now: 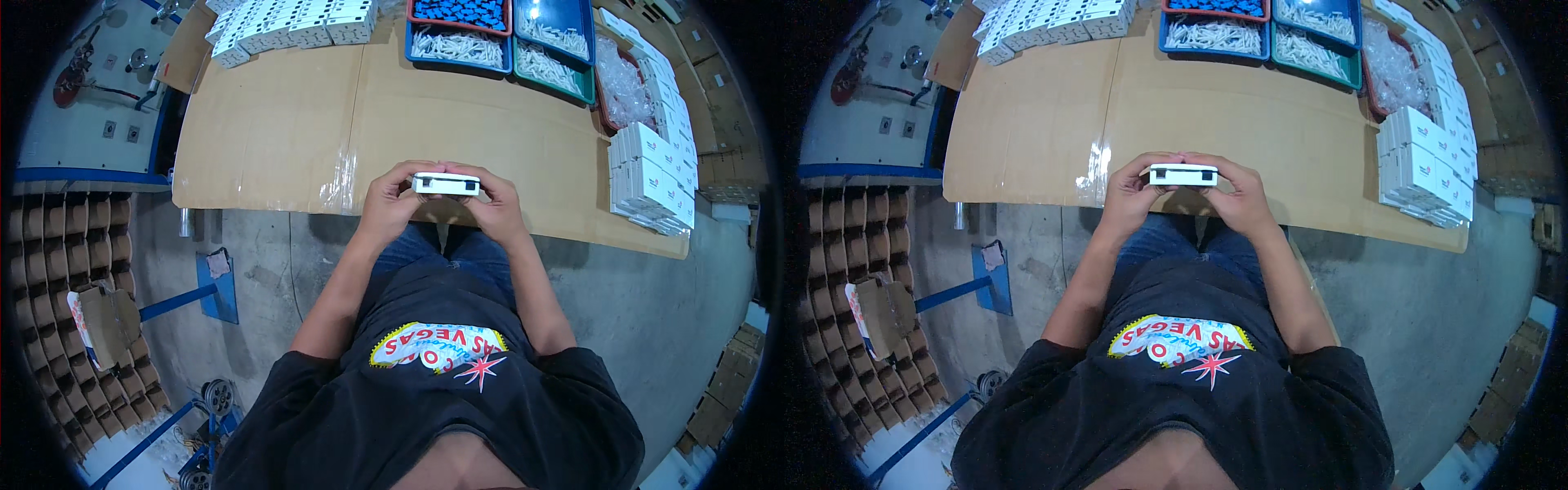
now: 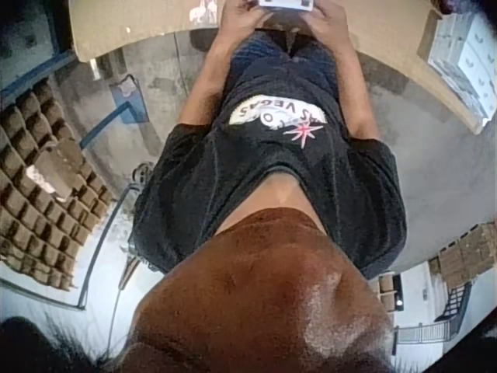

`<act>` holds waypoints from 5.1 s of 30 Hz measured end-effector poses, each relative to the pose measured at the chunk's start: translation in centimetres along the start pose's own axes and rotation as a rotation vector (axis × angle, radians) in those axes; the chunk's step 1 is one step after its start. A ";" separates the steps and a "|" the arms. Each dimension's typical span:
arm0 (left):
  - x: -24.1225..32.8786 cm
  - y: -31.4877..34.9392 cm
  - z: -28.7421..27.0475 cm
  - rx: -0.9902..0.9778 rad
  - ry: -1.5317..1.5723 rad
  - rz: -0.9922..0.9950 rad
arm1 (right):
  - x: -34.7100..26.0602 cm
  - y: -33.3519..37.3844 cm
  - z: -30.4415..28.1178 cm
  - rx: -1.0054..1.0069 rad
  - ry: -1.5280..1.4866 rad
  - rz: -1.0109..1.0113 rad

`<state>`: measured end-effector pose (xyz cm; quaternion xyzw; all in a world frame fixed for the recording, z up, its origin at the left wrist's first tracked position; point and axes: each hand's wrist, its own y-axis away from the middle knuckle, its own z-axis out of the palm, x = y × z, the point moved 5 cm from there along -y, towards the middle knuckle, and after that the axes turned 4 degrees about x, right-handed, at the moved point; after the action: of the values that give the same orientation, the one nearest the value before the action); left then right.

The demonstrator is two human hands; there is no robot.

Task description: The person assembles small white cardboard boxes at a workbench. They place small plastic bags containing white and blue components into the boxes, fold the flaps to close them, and stack the finished units. The process is repeated for multiple boxes using components from trays on the table.

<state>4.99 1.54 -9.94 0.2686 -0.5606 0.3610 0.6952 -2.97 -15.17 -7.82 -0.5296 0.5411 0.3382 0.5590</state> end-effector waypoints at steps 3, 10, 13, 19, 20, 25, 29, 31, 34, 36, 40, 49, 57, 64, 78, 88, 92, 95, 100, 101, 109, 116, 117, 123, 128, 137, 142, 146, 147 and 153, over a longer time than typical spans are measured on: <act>-0.1 0.0 -0.2 0.016 -0.003 0.010 | -0.7 -0.4 0.1 -0.006 -0.011 -0.024; 0.1 -0.1 -0.1 -0.004 -0.124 0.071 | 0.0 -0.1 0.1 0.024 -0.025 -0.037; 0.1 -0.1 -0.3 -0.003 -0.087 0.058 | 0.0 -0.3 0.0 0.001 -0.023 -0.051; -0.1 -0.1 -0.7 -0.006 -0.078 0.056 | -0.1 0.0 0.4 0.009 -0.036 -0.011; -0.1 -0.1 -0.6 -0.009 -0.105 0.060 | 0.2 0.0 0.4 0.018 -0.038 -0.011; 1.4 -0.2 0.3 0.001 -0.174 0.079 | 2.0 0.2 -0.1 0.017 -0.173 0.117; 1.9 -0.4 0.2 0.088 0.036 0.004 | 1.1 -0.4 -0.4 -0.002 -0.247 0.170; 2.1 -0.2 -0.3 0.097 -0.138 -0.004 | 0.1 -0.6 -0.4 0.083 -0.148 0.096; 4.2 -0.1 0.1 0.049 -0.530 0.232 | -2.4 -1.1 -0.7 0.098 0.147 -0.059; 3.9 -0.1 0.1 0.073 -0.474 0.232 | -3.1 -1.4 -0.4 0.055 0.218 -0.129; 3.6 -0.1 0.4 0.039 -0.495 0.228 | -1.5 -0.9 -0.2 -0.008 0.123 -0.107; 3.1 -0.2 0.6 0.089 -0.458 0.243 | -1.3 -0.9 -0.1 0.068 0.116 -0.067; 1.9 -0.4 0.0 0.063 0.082 0.069 | 0.2 -0.5 -0.5 0.065 -0.195 0.148; 0.9 -0.5 -0.2 0.025 -0.007 0.014 | -0.6 -0.4 0.1 0.040 -0.175 0.101; 2.4 -0.1 0.3 0.033 0.210 0.021 | -5.0 -0.4 0.8 0.129 -0.083 -0.121; -1.2 0.6 1.2 0.025 0.612 -0.277 | -8.2 -1.1 1.5 0.074 0.245 -0.106; -0.4 0.3 2.1 -0.010 0.703 -0.285 | -7.6 -1.0 1.8 0.033 0.126 -0.010; 0.0 0.2 2.7 0.036 0.693 -0.309 | -7.0 -0.7 2.3 0.016 0.140 -0.013; -1.0 0.7 2.7 0.081 0.640 -0.392 | -6.4 -0.6 2.7 -0.003 0.219 -0.059; -1.1 0.9 2.6 0.081 0.620 -0.416 | -6.3 -0.5 2.8 -0.003 0.182 -0.027; -0.8 1.1 2.7 0.069 0.524 -0.458 | -5.8 -0.5 2.8 -0.013 0.147 0.046; -2.7 0.8 2.0 0.061 0.501 -0.486 | -6.1 -0.7 2.6 0.018 0.194 -0.051; -2.7 0.8 2.1 0.054 0.497 -0.496 | -6.3 -0.7 2.7 0.021 0.193 -0.057; -2.3 1.0 2.5 0.015 0.522 -0.528 | -6.1 -0.8 2.4 0.030 0.168 0.030; -2.3 1.1 2.9 0.018 0.574 -0.556 | -6.1 -0.8 2.2 0.037 0.251 -0.032; -1.7 1.5 3.3 -0.066 0.603 -0.585 | -4.7 -0.7 1.9 0.114 0.093 0.095; -1.8 1.6 3.4 -0.081 0.595 -0.628 | -3.9 -0.6 1.7 0.124 0.028 0.175; -3.4 2.0 3.1 -0.157 0.587 -0.663 | -3.8 -0.5 1.8 0.179 -0.082 0.251; -3.5 2.0 3.2 -0.167 0.589 -0.667 | -3.6 -0.4 1.9 0.193 -0.119 0.283; -2.7 2.0 3.9 -0.185 0.556 -0.683 | -3.4 -0.4 1.7 0.208 -0.135 0.336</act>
<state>0.82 -0.88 -11.73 0.2678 -0.2615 0.1175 0.9198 -2.75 -12.93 -4.68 -0.3474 0.6151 0.4035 0.5815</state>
